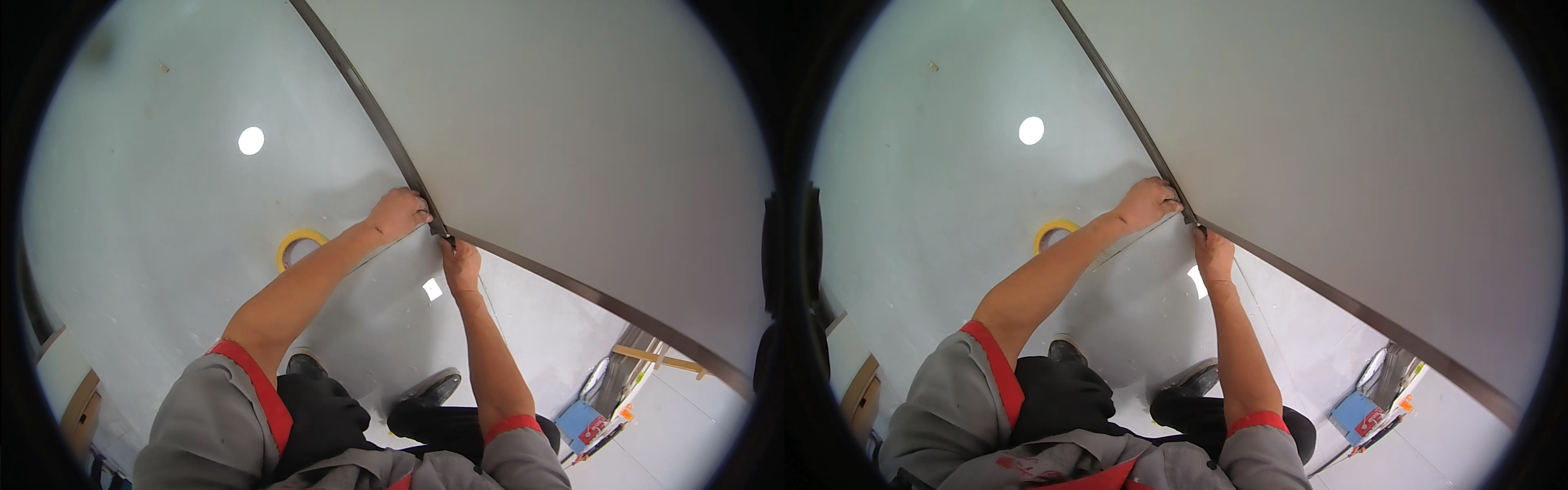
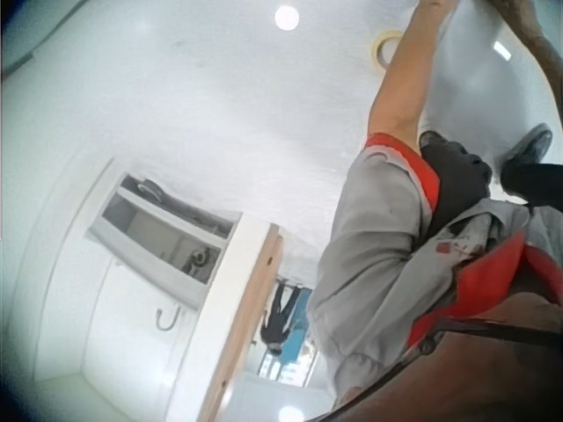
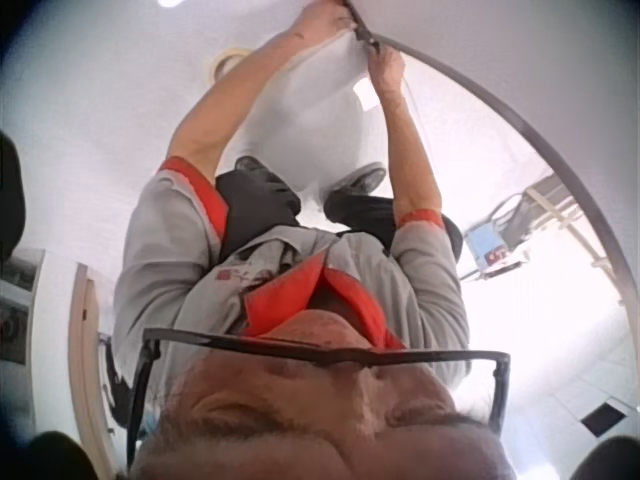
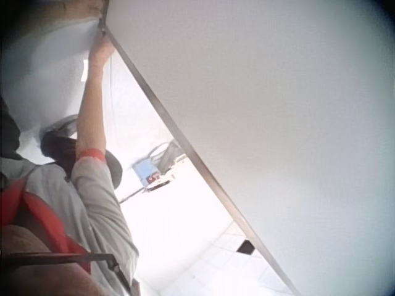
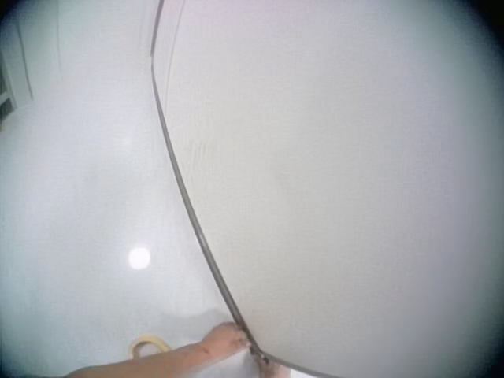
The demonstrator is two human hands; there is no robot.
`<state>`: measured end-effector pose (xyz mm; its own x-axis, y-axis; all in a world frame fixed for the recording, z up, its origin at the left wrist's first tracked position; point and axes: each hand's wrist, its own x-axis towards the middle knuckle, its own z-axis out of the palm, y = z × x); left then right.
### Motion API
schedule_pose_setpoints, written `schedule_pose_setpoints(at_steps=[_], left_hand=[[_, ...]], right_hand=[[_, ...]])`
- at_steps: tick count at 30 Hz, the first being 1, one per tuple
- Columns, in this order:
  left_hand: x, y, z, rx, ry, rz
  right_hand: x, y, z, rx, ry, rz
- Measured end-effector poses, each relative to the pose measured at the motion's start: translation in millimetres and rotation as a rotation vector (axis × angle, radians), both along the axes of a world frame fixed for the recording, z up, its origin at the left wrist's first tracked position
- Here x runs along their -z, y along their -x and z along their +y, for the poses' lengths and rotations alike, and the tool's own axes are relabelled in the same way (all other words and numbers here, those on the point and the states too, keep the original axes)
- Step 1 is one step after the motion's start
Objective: The person installs a long metal trim strip along the base of a wall panel, using yellow tape to secure it temporarily. They then retrieve a hammer and a small white plastic wedge, positioning the wedge at a corner joint and tapping it into place with the hammer to secure the trim.
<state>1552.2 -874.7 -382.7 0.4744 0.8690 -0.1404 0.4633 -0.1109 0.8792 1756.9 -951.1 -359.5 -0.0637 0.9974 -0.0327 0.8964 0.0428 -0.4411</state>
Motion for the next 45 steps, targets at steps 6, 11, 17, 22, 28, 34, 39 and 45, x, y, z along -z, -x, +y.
schedule_pose_setpoints(at_steps=[6,11,17,22,28,34,39,45], left_hand=[[-11,-27,-66,-0.293,0.376,-0.294],[-2,-29,-85,-0.295,0.524,-0.500],[-2,-36,-93,-0.225,0.460,-0.368],[-3,-42,-96,-0.233,0.424,-0.488],[-6,-38,-93,-0.218,0.547,-0.551],[-31,-21,-94,-0.231,0.506,-0.533],[-60,60,-118,-0.335,-0.020,0.138],[-55,118,-174,-0.140,-0.277,0.642]], right_hand=[[-26,5,-12,0.210,0.265,0.369],[-21,10,-24,0.254,0.318,0.608],[-27,27,-27,0.251,0.285,0.775],[-25,24,-29,0.238,0.264,0.795],[-27,20,-25,0.240,0.380,0.732],[-19,7,-29,0.272,0.363,0.884],[-44,9,-62,0.398,0.459,0.912],[-31,28,-102,0.394,0.537,0.925]])
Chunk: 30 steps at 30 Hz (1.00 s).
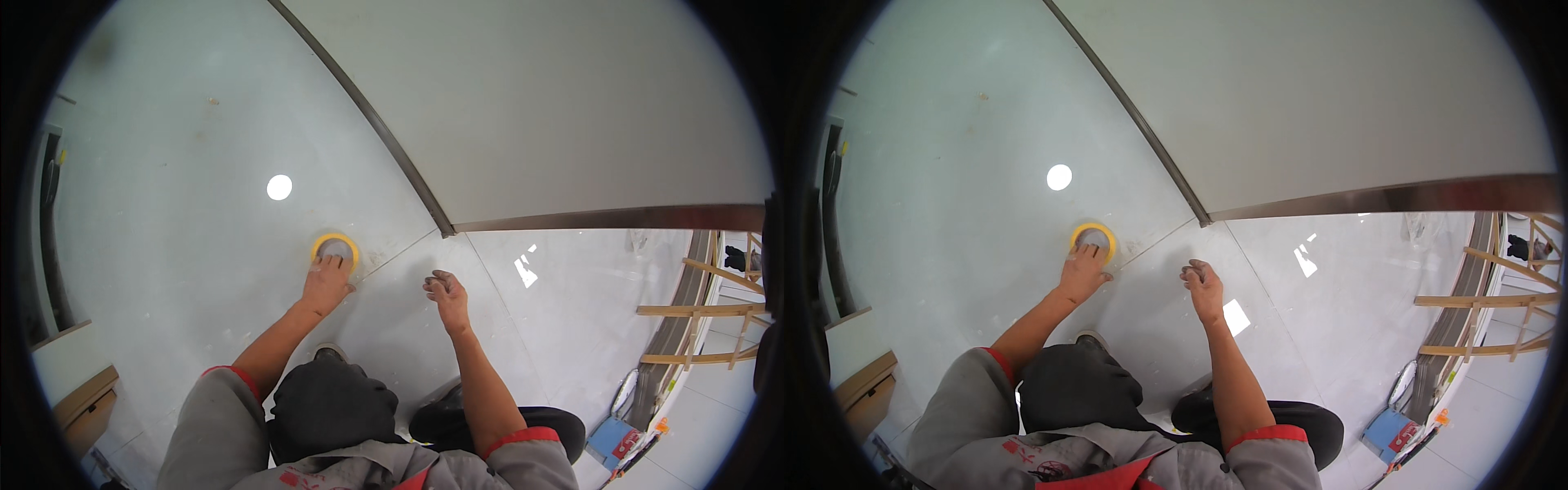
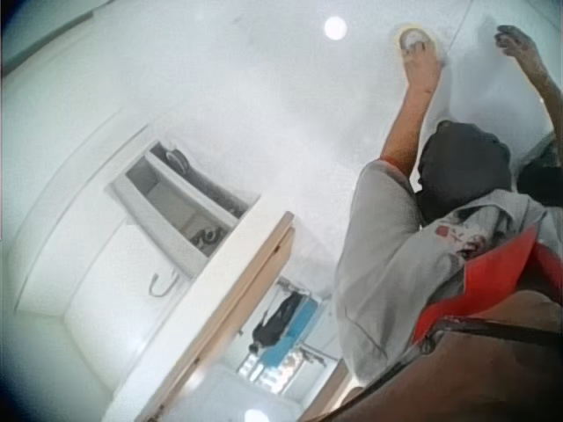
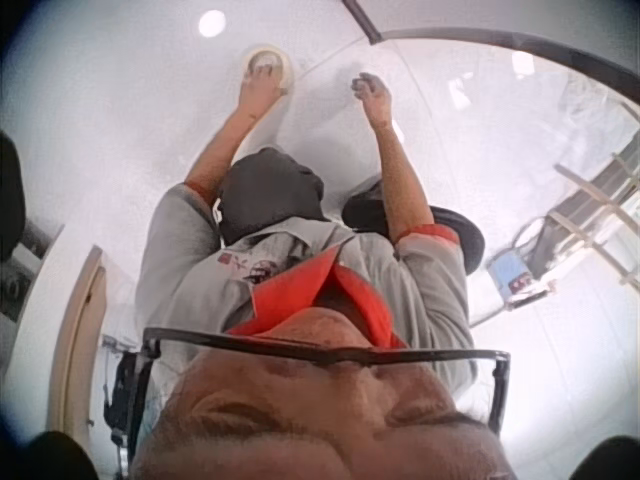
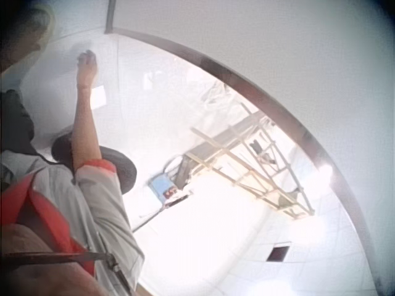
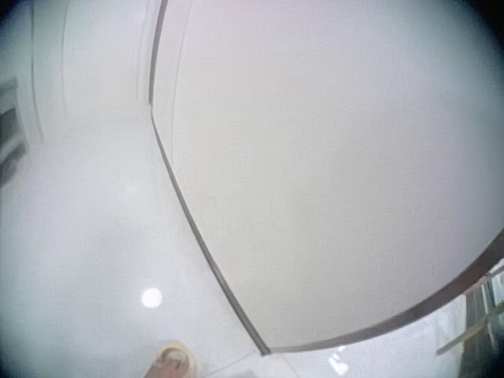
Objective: The person installs a long metal trim strip along the base of a wall panel, using yellow tape to secure it temporarily. They then retrieve a hammer and a small white plastic wedge, positioning the wedge at a corner joint and tapping it into place with the hammer to secure the trim.
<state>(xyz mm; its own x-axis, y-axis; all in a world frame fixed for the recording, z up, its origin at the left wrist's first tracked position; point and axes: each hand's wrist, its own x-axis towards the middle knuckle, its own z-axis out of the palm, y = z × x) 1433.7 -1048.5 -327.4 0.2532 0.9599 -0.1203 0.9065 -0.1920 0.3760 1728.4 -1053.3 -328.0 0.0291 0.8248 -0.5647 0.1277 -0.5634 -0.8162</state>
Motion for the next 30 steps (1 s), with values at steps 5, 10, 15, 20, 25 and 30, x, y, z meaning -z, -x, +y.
schedule_pose_setpoints(at_steps=[5,10,15,20,25,30], left_hand=[[5,9,-13,0.026,-0.176,-0.185],[-56,2,-13,0.029,-0.385,-0.383],[-84,5,-9,0.140,-0.486,-0.418],[-107,5,-26,-0.285,-0.179,-0.889],[-122,1,-15,-0.557,0.253,-1.386],[-125,15,-12,-0.623,-0.060,-1.286]], right_hand=[[-23,39,3,-0.207,-0.016,0.061],[-75,89,20,-0.227,-0.061,0.310],[-113,111,29,-0.318,-0.117,0.295],[-128,106,29,-0.405,-0.228,0.065],[-124,109,25,-0.371,-0.482,0.154],[-147,104,36,-0.313,-0.218,0.459]])
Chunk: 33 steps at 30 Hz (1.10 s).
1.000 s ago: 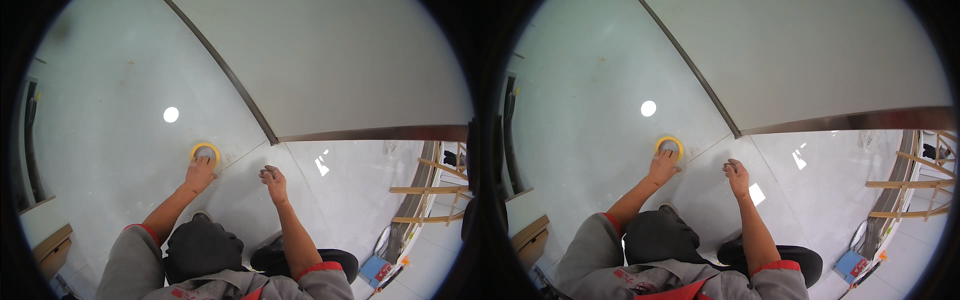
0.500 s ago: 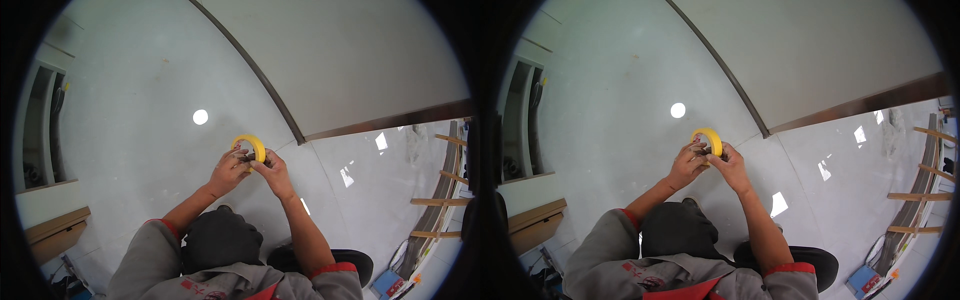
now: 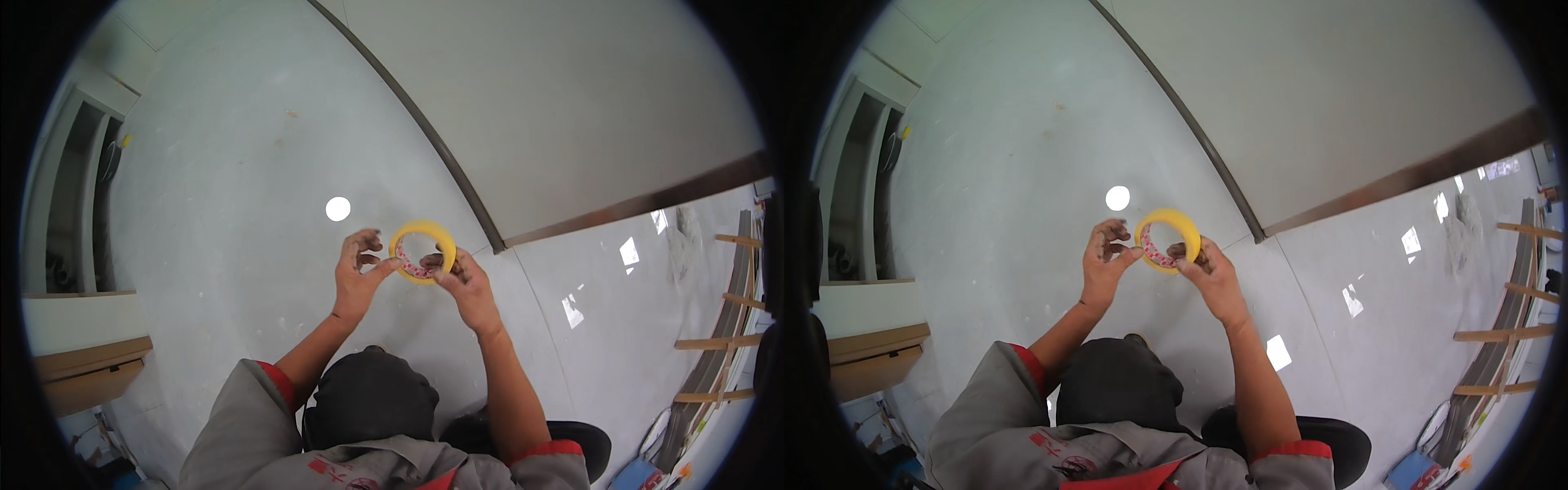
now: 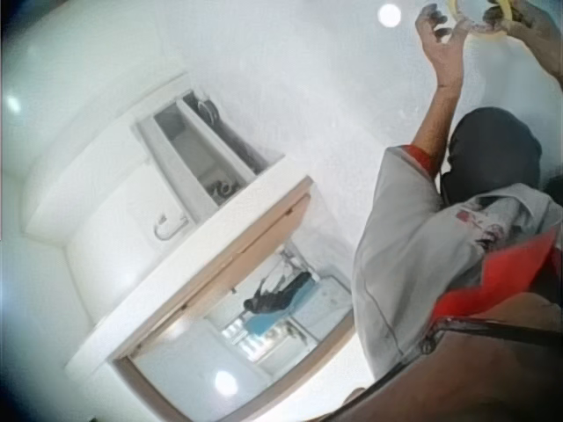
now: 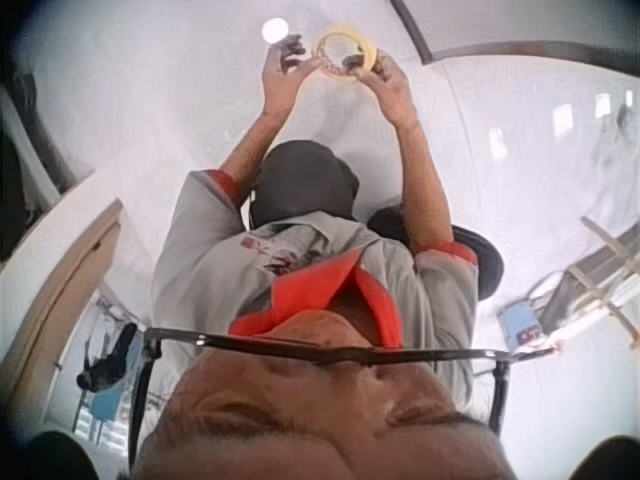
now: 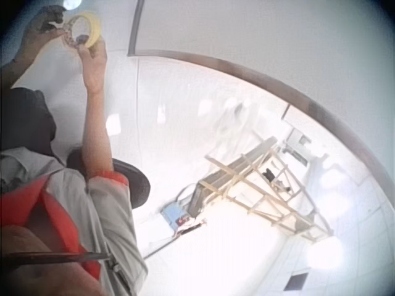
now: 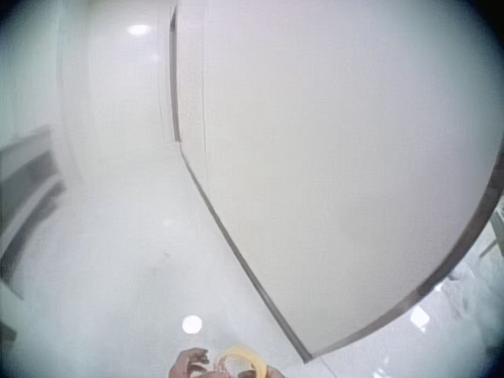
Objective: The person installs a long metal trim strip along the base of a wall panel, using yellow tape to secure it temporarily. They then retrieve a hammer and a small white plastic wedge, positioning the wedge at a corner joint and tapping it into place with the hammer to secure the trim.
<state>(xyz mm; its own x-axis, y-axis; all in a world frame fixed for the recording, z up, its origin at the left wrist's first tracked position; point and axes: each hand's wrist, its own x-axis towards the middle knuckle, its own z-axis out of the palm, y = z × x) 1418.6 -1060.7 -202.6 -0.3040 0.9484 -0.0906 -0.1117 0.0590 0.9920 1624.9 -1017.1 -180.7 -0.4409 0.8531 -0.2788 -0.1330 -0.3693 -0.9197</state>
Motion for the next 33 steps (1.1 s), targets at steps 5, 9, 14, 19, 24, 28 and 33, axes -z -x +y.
schedule_pose_setpoints(at_steps=[5,9,14,19,24,28,33], left_hand=[[-13,11,1,0.304,-0.200,0.400],[-26,7,10,0.353,-0.259,0.642],[-24,11,10,0.526,-0.187,0.524],[-45,-2,14,0.427,0.201,0.182],[-45,-7,16,0.468,0.248,-0.324],[-59,-15,10,0.501,0.153,-0.286],[-56,-19,11,0.500,0.056,-0.149]], right_hand=[[8,-9,6,0.131,0.340,0.274],[8,-9,8,0.145,0.432,0.274],[4,-9,9,0.137,0.466,0.193],[-6,-9,11,0.098,0.318,-0.097],[-2,-7,4,0.060,-0.134,-0.063],[-4,-6,4,0.159,-0.218,-0.061],[-18,-5,2,0.187,-0.369,-0.057]])
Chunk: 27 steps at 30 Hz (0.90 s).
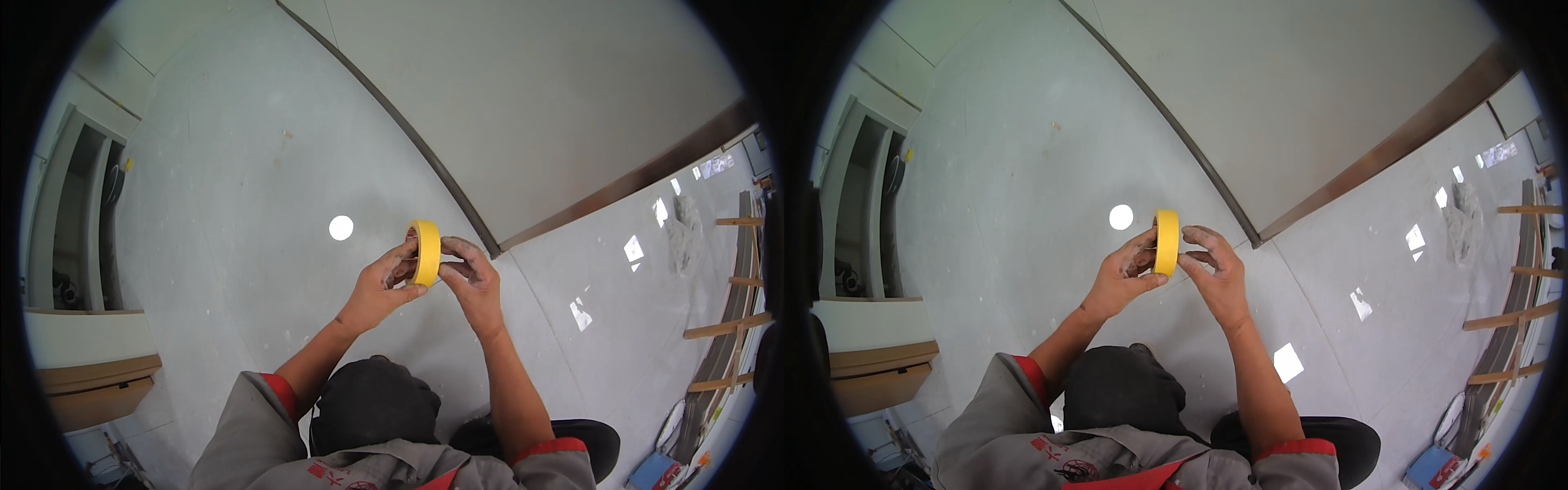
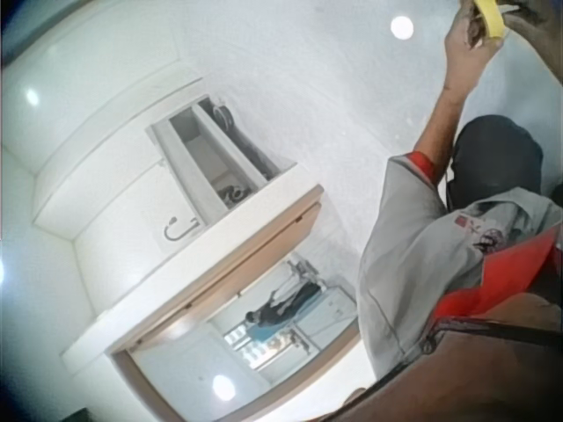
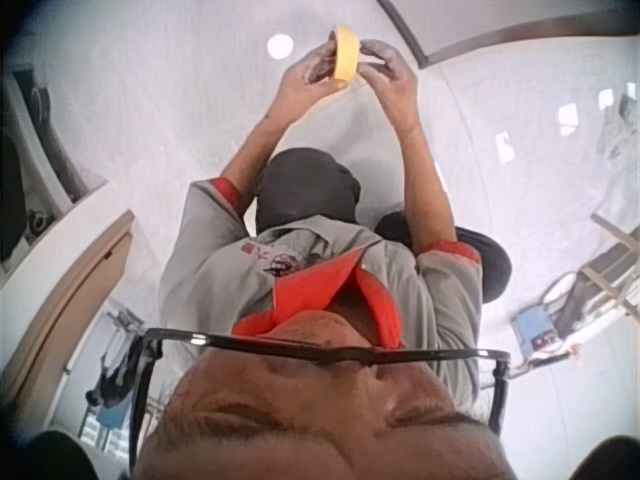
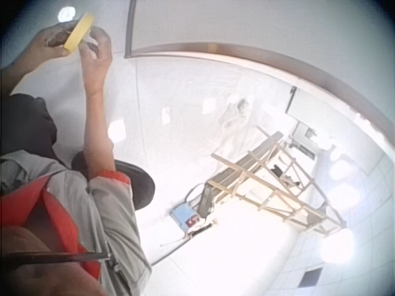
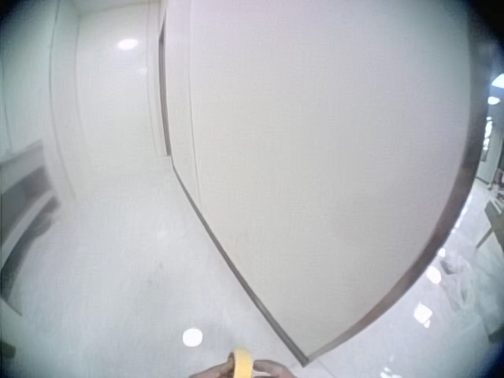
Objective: The person installs a long metal trim strip along the base of a wall panel, using yellow tape to secure it temporarily. They then retrieve a hammer and a small white plastic wedge, positioning the wedge at a corner joint and tapping it into place with the hammer to secure the trim.
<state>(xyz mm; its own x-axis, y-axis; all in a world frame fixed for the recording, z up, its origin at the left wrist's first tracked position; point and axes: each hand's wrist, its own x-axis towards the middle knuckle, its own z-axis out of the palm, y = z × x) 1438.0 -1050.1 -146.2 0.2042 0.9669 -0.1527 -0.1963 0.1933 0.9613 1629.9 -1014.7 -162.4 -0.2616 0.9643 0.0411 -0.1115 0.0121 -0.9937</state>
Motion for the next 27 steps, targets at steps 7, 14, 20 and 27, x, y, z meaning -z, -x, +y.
schedule_pose_setpoints(at_steps=[7,14,20,27], left_hand=[[8,1,0,-0.078,-0.240,0.167],[-3,-3,-5,-0.162,-0.364,0.507],[-12,-4,-10,-0.172,-0.435,0.611],[-13,-2,-9,-0.125,-0.338,0.310]], right_hand=[[-21,4,-5,0.046,-0.114,-0.031],[-48,11,-5,0.130,-0.474,-0.336],[-44,8,-7,0.115,-0.654,-0.489],[-55,23,-16,0.201,-0.237,-0.027]])
